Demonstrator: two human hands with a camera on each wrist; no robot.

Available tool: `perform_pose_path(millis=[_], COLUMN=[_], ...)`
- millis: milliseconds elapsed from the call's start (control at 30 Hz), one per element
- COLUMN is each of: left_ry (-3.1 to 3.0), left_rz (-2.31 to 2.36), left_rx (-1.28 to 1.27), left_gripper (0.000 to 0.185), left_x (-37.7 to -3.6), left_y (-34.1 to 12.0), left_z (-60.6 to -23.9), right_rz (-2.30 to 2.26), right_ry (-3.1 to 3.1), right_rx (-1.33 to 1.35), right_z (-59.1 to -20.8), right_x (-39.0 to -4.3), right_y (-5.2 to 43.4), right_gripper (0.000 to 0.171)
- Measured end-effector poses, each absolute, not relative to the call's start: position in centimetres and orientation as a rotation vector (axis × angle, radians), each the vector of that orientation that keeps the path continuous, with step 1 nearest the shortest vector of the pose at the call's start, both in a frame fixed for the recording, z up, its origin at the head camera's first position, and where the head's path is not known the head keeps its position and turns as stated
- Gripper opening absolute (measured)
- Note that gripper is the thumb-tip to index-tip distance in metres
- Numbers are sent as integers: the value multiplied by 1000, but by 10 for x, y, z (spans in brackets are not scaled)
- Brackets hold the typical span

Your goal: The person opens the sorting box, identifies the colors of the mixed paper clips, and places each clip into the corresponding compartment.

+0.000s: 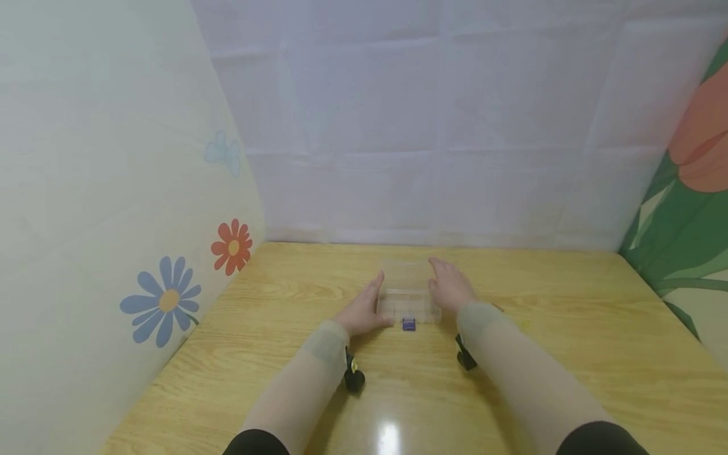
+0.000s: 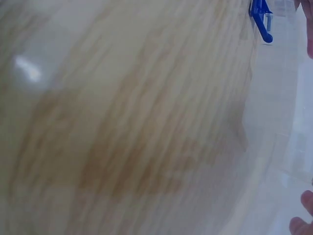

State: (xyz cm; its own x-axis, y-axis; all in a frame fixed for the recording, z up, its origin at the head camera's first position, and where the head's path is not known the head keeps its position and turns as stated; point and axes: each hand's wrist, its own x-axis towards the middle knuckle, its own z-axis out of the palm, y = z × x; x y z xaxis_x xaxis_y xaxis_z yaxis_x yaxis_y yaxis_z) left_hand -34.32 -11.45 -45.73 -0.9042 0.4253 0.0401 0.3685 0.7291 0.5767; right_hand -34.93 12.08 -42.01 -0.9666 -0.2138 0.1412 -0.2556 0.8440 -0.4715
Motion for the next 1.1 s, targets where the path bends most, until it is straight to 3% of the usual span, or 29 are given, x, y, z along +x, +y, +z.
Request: perform_pose_path(millis=[400, 667, 1100], left_ry=[2802, 2816, 2810], left_rz=[919, 907, 828], left_rx=[638, 681, 750], left_gripper=[108, 108, 85], left_x=[-341, -345, -342], left_y=[-111, -114, -119], left_z=[-453, -456, -457], right_rz=[827, 625, 662], right_ry=[-2965, -3115, -3155], right_rx=[405, 654, 565], right_z=[-420, -424, -436], right_x=[-343, -325, -317], right_y=[127, 135, 137], right_gripper=[57, 92, 80])
